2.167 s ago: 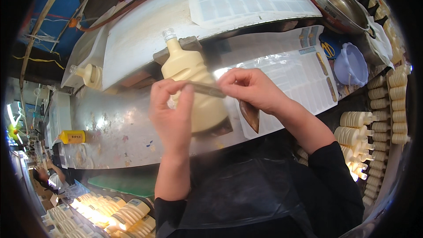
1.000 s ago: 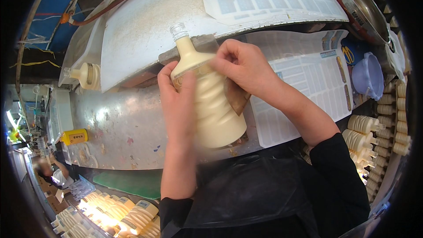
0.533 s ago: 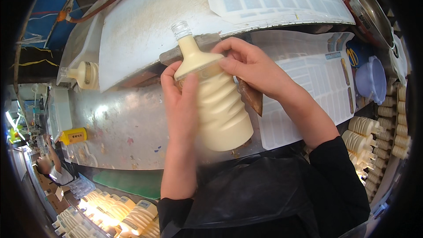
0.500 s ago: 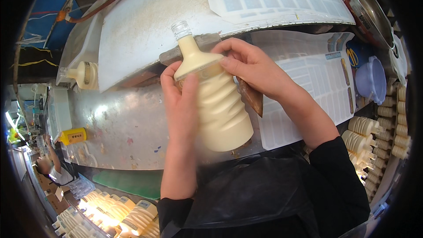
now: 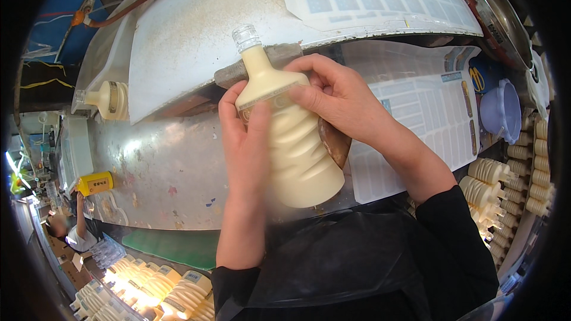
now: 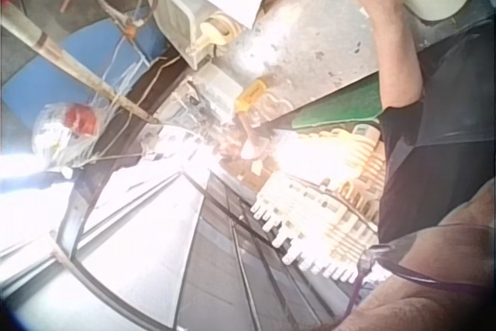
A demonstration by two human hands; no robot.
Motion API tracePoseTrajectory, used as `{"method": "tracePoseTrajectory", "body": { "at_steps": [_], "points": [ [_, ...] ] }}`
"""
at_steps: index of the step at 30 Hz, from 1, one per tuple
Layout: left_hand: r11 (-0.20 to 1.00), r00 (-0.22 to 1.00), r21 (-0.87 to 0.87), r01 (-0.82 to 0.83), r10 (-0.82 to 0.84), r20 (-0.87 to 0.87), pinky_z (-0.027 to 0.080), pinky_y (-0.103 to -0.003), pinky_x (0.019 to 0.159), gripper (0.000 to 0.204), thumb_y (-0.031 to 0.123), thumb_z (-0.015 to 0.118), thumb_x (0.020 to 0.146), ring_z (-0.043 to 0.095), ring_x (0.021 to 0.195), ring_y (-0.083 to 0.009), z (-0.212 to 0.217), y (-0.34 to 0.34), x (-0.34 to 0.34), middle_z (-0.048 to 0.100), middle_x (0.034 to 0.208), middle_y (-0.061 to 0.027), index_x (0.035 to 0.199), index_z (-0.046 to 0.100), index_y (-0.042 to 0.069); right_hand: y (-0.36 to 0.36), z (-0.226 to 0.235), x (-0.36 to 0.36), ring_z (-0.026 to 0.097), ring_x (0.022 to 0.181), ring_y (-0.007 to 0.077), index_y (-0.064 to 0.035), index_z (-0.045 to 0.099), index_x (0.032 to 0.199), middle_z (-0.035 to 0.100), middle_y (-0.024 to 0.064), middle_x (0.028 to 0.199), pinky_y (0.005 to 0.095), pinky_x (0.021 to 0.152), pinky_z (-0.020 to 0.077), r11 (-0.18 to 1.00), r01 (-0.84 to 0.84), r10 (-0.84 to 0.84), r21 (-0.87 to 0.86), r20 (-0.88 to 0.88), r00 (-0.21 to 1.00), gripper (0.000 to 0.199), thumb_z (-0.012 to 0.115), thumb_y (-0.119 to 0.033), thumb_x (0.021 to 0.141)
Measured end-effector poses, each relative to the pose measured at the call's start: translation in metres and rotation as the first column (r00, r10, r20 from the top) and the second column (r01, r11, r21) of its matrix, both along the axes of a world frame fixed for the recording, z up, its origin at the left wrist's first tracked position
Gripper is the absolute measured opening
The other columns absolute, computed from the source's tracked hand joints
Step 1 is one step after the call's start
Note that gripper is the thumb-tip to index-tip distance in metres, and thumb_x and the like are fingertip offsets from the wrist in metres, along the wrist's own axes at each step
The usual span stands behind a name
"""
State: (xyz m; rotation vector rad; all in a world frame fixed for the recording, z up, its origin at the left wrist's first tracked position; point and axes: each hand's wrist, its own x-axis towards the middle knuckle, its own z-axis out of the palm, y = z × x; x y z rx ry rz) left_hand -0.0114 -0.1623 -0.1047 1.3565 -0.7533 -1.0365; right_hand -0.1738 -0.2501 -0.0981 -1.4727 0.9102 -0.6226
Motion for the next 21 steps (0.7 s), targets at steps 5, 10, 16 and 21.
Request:
{"method": "tracePoseTrajectory", "body": {
  "at_steps": [5,10,16,21],
  "points": [
    [1.0,1.0,-0.008,-0.003,0.002,-0.028,0.05,-0.034,0.101,0.047,0.022,0.055,0.107,0.059,0.117,-0.0195,0.0008,0.001,-0.0004,0.058,0.133,-0.0145,0.146,0.041,0.0,0.0003,0.0003,-0.0001,0.048,0.075,0.0015,-0.0044,0.064,0.123,0.051,-0.007,0.082,0.0197,0.066,0.0419,1.0,0.002,-0.002,0.011,0.011,1.0,0.034,0.071,-0.024,0.097],
    [1.0,1.0,-0.013,0.003,-0.004,-0.018,0.05,-0.034,0.101,0.047,0.022,0.055,0.107,0.059,0.117,-0.0195,-0.0006,0.0014,0.0008,0.058,0.132,-0.0144,0.146,0.041,0.0,0.0004,-0.0008,0.0,0.047,0.075,0.0012,-0.0046,0.064,0.123,0.05,-0.0072,0.082,0.0196,0.067,0.0414,1.0,0.002,-0.002,0.001,0.013,1.0,0.033,0.071,-0.024,0.097],
    [1.0,0.999,-0.006,-0.002,0.002,-0.042,0.048,-0.032,0.1,0.05,0.023,0.06,0.104,0.056,0.116,-0.0175,-0.0015,0.0007,0.0001,0.057,0.131,-0.0138,0.144,0.041,0.0,-0.0044,-0.0067,-0.0001,0.055,0.088,0.0031,-0.0035,0.063,0.126,0.064,-0.0026,0.098,0.0215,0.078,0.0472,0.989,-0.012,-0.019,0.145,0.207,0.978,0.028,0.062,-0.021,0.103],
    [1.0,0.999,0.013,-0.021,0.022,-0.044,0.047,-0.032,0.099,0.053,0.024,0.063,0.102,0.055,0.115,-0.0169,0.0032,0.0001,-0.0024,0.055,0.131,-0.0131,0.144,0.04,0.0,-0.003,-0.009,-0.0018,0.061,0.1,0.0064,-0.0023,0.061,0.13,0.068,0.001,0.108,0.0248,0.086,0.0512,0.978,-0.044,-0.016,0.205,0.282,0.959,0.03,0.059,-0.018,0.105]
  ]
}}
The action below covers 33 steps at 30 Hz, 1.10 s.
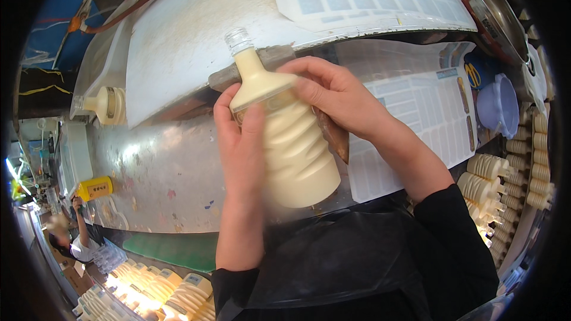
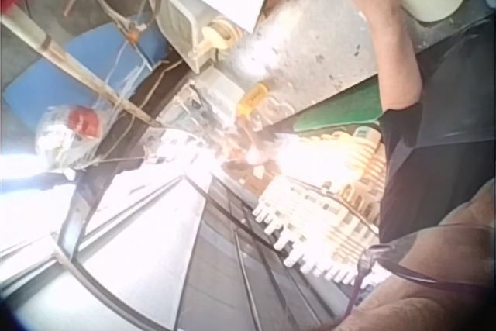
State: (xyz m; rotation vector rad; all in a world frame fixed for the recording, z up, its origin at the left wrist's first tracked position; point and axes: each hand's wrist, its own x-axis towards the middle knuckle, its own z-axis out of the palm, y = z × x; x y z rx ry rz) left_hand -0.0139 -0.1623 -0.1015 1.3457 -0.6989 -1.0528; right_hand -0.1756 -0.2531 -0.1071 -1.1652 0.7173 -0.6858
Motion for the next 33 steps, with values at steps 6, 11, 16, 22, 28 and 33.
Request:
{"method": "tracePoseTrajectory", "body": {
  "at_steps": [6,11,16,22,28,33],
  "points": [
    [1.0,1.0,-0.012,-0.004,0.004,0.011,0.047,-0.032,0.1,0.053,0.025,0.063,0.103,0.055,0.115,-0.0169,-0.003,0.0,0.0,0.055,0.13,-0.0128,0.144,0.04,0.0,-0.002,0.001,-0.001,0.062,0.097,0.0064,-0.002,0.06,0.13,0.068,0.0027,0.108,0.0242,0.086,0.0516,0.998,-0.037,0.032,-0.042,-0.104,0.994,0.029,0.058,-0.013,0.103],
    [1.0,1.0,-0.03,0.01,-0.009,0.011,0.047,-0.031,0.099,0.051,0.023,0.062,0.103,0.055,0.114,-0.0162,-0.003,0.001,0.002,0.056,0.13,-0.0122,0.144,0.041,0.0,-0.001,0.001,0.0,0.062,0.098,0.0063,-0.002,0.06,0.129,0.068,0.0026,0.107,0.0248,0.086,0.0515,0.998,-0.037,0.032,-0.049,-0.114,0.993,0.03,0.059,-0.014,0.102],
    [1.0,1.0,-0.009,0.016,-0.016,-0.007,0.05,-0.033,0.098,0.046,0.022,0.058,0.105,0.059,0.113,-0.0177,-0.001,-0.002,0.0,0.059,0.129,-0.013,0.143,0.043,0.0,0.0,-0.001,-0.001,0.06,0.095,0.0058,-0.0023,0.062,0.126,0.068,0.0011,0.107,0.0251,0.085,0.0508,0.996,0.009,-0.019,-0.094,-0.111,0.994,0.029,0.058,-0.018,0.102],
    [1.0,1.0,-0.007,0.019,-0.019,-0.007,0.051,-0.032,0.097,0.045,0.021,0.058,0.105,0.06,0.111,-0.0161,-0.002,0.0,0.003,0.06,0.126,-0.0119,0.142,0.043,0.001,-0.019,0.007,-0.028,0.061,0.095,0.0084,-0.0016,0.065,0.124,0.068,0.0025,0.11,0.0259,0.088,0.0522,0.982,0.184,-0.188,0.042,0.135,0.973,0.028,0.057,-0.015,0.101],
    [0.998,0.998,-0.001,0.063,-0.063,0.006,0.051,-0.032,0.099,0.042,0.023,0.053,0.108,0.06,0.113,-0.0164,-0.001,0.0,0.004,0.061,0.128,-0.0119,0.143,0.044,0.002,0.019,0.031,-0.009,0.067,0.097,0.0106,0.0006,0.068,0.117,0.072,0.0055,0.108,0.0269,0.086,0.0543,0.909,0.253,-0.307,-0.33,-0.123,0.944,0.023,0.068,-0.004,0.094],
    [0.995,0.987,-0.049,0.082,-0.088,-0.133,0.046,-0.038,0.107,0.051,0.039,0.038,0.112,0.058,0.125,-0.0202,-0.013,0.006,0.016,0.058,0.137,-0.012,0.148,0.042,0.004,0.026,0.023,-0.012,0.073,0.09,0.0284,0.0003,0.072,0.107,0.074,0.0164,0.097,0.0355,0.08,0.0576,0.541,0.293,-0.619,-0.788,-0.138,0.773,0.02,0.07,-0.003,0.087]
  ]
}}
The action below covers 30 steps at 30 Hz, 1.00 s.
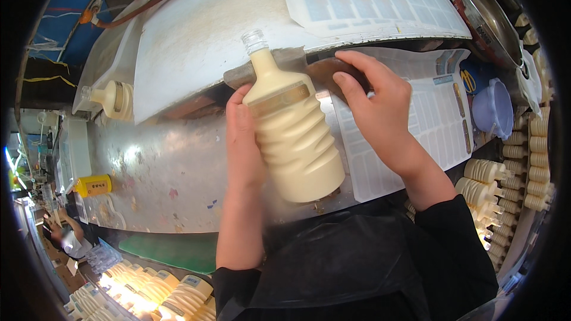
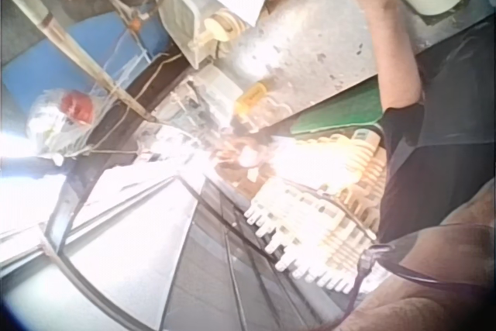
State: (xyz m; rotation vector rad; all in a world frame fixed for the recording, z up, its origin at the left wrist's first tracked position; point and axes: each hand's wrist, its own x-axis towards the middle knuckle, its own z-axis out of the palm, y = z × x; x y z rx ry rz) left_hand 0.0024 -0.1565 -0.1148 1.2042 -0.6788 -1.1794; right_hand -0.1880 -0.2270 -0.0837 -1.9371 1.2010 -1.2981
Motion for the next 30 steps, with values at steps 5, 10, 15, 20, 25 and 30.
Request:
{"method": "tracePoseTrajectory", "body": {
  "at_steps": [5,10,15,20,25,30],
  "points": [
    [0.999,0.981,-0.009,0.049,-0.049,-0.186,0.041,-0.042,0.115,0.063,0.051,0.025,0.112,0.052,0.135,-0.0257,-0.003,0.002,-0.003,0.053,0.147,-0.0145,0.151,0.038,0.004,0.016,0.002,0.006,0.073,0.088,0.0285,-0.0057,0.073,0.103,0.073,0.0098,0.098,0.0374,0.075,0.059,0.803,-0.346,0.274,-0.485,-0.216,0.937,0.024,0.071,-0.005,0.079],
    [0.997,0.971,-0.075,0.014,-0.031,-0.238,0.039,-0.042,0.116,0.068,0.055,0.023,0.111,0.051,0.136,-0.0277,-0.005,0.004,-0.002,0.051,0.149,-0.0149,0.153,0.033,0.002,-0.001,0.002,0.004,0.067,0.074,0.0207,-0.0032,0.071,0.103,0.067,0.0064,0.09,0.0328,0.063,0.0547,0.969,-0.16,0.18,-0.191,0.094,0.979,0.012,0.063,-0.007,0.095],
    [0.999,0.995,-0.02,0.037,-0.039,-0.087,0.042,-0.04,0.113,0.063,0.051,0.024,0.112,0.053,0.133,-0.0247,0.006,0.005,-0.003,0.053,0.146,-0.0135,0.152,0.037,0.004,-0.011,0.004,0.013,0.06,0.08,0.01,-0.0022,0.066,0.118,0.067,0.0038,0.09,0.027,0.073,0.0491,0.787,-0.3,0.228,0.538,0.199,0.953,0.032,0.062,-0.029,0.101],
    [1.0,0.996,-0.02,0.02,-0.018,0.09,0.049,-0.034,0.102,0.045,0.038,0.036,0.113,0.06,0.118,-0.0175,0.002,-0.001,0.01,0.062,0.13,-0.01,0.139,0.051,0.004,-0.015,-0.009,0.024,0.064,0.085,0.0143,-0.001,0.068,0.121,0.069,0.0076,0.091,0.0303,0.079,0.0514,0.711,-0.286,0.234,0.642,0.168,0.958,0.051,0.073,-0.042,0.09],
    [0.998,0.999,-0.055,-0.043,0.042,-0.013,0.05,-0.029,0.094,0.03,0.022,0.058,0.105,0.06,0.108,-0.0126,-0.001,-0.005,0.007,0.065,0.121,-0.0094,0.127,0.056,0.001,-0.015,-0.012,0.027,0.063,0.093,0.0078,0.0023,0.063,0.125,0.071,0.0052,0.102,0.0252,0.082,0.0511,0.682,-0.304,0.257,0.665,0.172,0.951,0.035,0.067,-0.022,0.1],
    [0.995,0.999,-0.097,-0.034,0.034,-0.002,0.051,-0.028,0.092,0.03,0.023,0.06,0.105,0.061,0.105,-0.0121,-0.006,-0.007,0.01,0.066,0.118,-0.0089,0.125,0.057,0.001,-0.013,-0.013,0.027,0.063,0.095,0.0077,0.0021,0.063,0.126,0.071,0.0056,0.104,0.0249,0.083,0.0505,0.684,-0.326,0.236,0.653,0.225,0.945,0.035,0.066,-0.022,0.101]
  ]
}}
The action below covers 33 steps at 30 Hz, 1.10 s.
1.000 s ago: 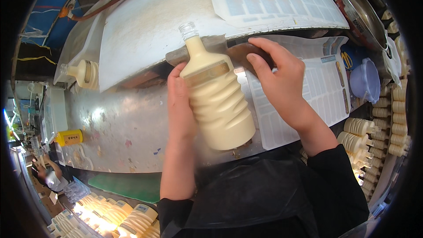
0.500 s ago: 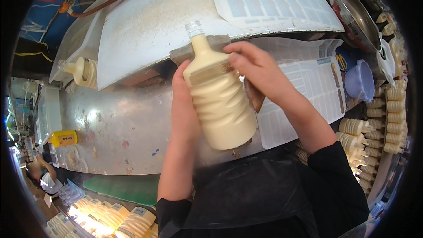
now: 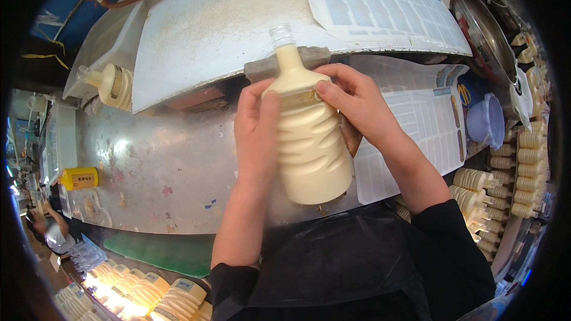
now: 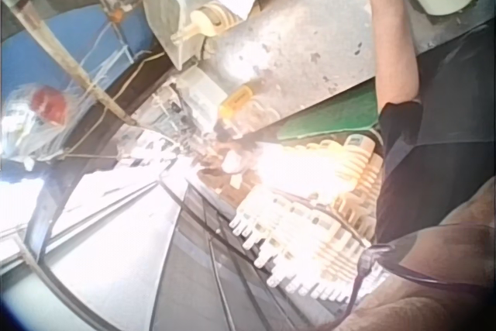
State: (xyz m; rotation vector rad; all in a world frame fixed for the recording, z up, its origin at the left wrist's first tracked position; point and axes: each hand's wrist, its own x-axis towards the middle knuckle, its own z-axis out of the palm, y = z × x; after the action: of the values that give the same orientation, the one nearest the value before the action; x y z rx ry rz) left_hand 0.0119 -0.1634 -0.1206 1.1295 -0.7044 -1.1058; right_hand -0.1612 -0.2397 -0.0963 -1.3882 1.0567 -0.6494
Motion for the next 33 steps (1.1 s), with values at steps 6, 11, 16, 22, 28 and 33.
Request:
{"method": "tracePoseTrajectory", "body": {
  "at_steps": [6,11,16,22,28,33],
  "points": [
    [1.0,1.0,0.007,-0.008,0.008,-0.008,0.05,-0.029,0.093,0.029,0.024,0.06,0.104,0.06,0.105,-0.0121,-0.002,-0.001,0.001,0.065,0.117,-0.0088,0.123,0.058,0.002,0.002,-0.004,0.0,0.062,0.095,0.0077,0.002,0.062,0.126,0.07,0.0053,0.104,0.0246,0.083,0.0502,1.0,0.004,-0.004,-0.025,0.023,1.0,0.034,0.065,-0.022,0.102],
    [1.0,0.999,0.021,-0.015,0.014,0.039,0.049,-0.03,0.094,0.03,0.026,0.057,0.105,0.059,0.106,-0.0128,-0.002,-0.001,-0.001,0.064,0.118,-0.0088,0.123,0.058,0.002,0.0,0.001,0.003,0.063,0.082,0.0139,0.0008,0.068,0.113,0.069,0.0086,0.087,0.0293,0.077,0.0511,0.997,0.042,-0.044,-0.063,-0.017,0.999,0.046,0.073,-0.04,0.091],
    [1.0,0.998,0.019,-0.013,0.012,0.062,0.049,-0.03,0.094,0.031,0.028,0.052,0.108,0.059,0.106,-0.0126,-0.003,0.0,-0.002,0.064,0.117,-0.0082,0.124,0.057,0.002,-0.002,0.016,0.008,0.065,0.082,0.0181,0.0012,0.069,0.107,0.069,0.0124,0.087,0.0325,0.076,0.0522,0.99,0.01,-0.049,-0.141,-0.279,0.959,0.054,0.076,-0.048,0.085],
    [0.999,0.999,0.034,-0.03,0.029,0.03,0.05,-0.029,0.094,0.041,0.037,0.041,0.112,0.06,0.104,-0.0129,-0.004,0.001,0.0,0.064,0.115,-0.0068,0.127,0.056,0.002,0.0,0.011,0.009,0.062,0.076,0.0161,0.0,0.07,0.107,0.065,0.0084,0.081,0.0318,0.071,0.05,0.991,0.053,-0.081,-0.124,-0.233,0.969,0.053,0.076,-0.048,0.084],
    [0.995,0.995,0.06,-0.083,0.086,-0.056,0.045,-0.032,0.1,0.038,0.032,0.053,0.104,0.054,0.115,-0.0168,-0.002,0.003,-0.007,0.059,0.122,-0.0119,0.131,0.053,0.004,-0.002,0.009,0.008,0.06,0.076,0.0123,-0.0007,0.07,0.107,0.064,0.0059,0.079,0.03,0.069,0.0492,0.993,0.035,-0.06,-0.109,-0.238,0.97,0.051,0.076,-0.046,0.085],
    [0.994,0.997,0.107,0.036,-0.042,0.06,0.045,-0.032,0.099,0.038,0.03,0.059,0.102,0.054,0.112,-0.0159,0.001,-0.001,-0.004,0.057,0.122,-0.0103,0.13,0.051,0.006,-0.004,-0.004,0.001,0.059,0.081,0.0069,-0.0016,0.066,0.114,0.067,0.0031,0.09,0.0244,0.069,0.0484,0.999,0.011,-0.012,-0.037,-0.012,1.0,0.04,0.069,-0.037,0.097]
  ]
}}
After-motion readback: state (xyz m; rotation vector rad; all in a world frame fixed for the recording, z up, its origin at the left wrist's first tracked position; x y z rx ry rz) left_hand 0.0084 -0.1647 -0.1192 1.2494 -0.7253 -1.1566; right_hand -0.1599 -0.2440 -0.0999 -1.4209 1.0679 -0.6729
